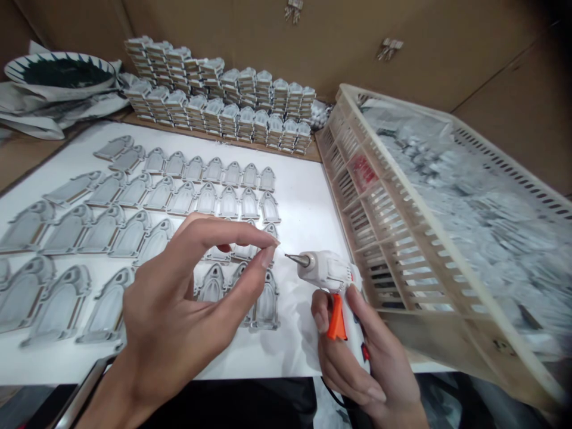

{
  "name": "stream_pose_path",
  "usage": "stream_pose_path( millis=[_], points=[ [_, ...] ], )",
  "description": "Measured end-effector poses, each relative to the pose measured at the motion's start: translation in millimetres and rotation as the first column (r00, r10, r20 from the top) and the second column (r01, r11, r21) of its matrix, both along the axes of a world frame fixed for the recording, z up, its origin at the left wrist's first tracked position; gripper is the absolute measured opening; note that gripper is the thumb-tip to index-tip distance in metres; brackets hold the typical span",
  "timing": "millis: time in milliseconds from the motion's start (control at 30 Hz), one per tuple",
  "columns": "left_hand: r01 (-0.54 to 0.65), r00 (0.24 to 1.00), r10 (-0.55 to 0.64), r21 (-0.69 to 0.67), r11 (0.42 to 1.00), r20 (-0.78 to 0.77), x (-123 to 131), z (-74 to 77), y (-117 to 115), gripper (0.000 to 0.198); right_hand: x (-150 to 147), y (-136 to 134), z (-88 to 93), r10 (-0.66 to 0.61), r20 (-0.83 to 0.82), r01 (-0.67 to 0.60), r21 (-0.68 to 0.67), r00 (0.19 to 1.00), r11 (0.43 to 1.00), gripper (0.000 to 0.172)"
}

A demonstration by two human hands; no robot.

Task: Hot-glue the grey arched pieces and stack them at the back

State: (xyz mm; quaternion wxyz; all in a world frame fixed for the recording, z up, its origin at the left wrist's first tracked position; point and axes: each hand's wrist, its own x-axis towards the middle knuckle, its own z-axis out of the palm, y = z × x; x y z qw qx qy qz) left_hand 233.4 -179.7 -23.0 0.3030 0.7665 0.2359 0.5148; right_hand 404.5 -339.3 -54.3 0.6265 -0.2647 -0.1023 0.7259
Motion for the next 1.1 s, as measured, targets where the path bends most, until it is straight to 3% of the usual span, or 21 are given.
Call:
stream_pose_path(
  millis=[633,1100],
  points=[
    [-0.015,0.997,0.015,-0.007,1.000,-0.075,-4.0,1.0,-1.4,0.030,-1.2,1.8,1.5,-0.005,-0.005,0.006,0.009,1.000,1.000,0.050],
    [0.001,0.999,-0.001,-0.002,1.000,-0.041,-3.5,-0.8,-0.8,0.030,-0.9,2.0,2.8,-0.020,0.019,0.020,-0.020,1.000,1.000,0.049]
  ],
)
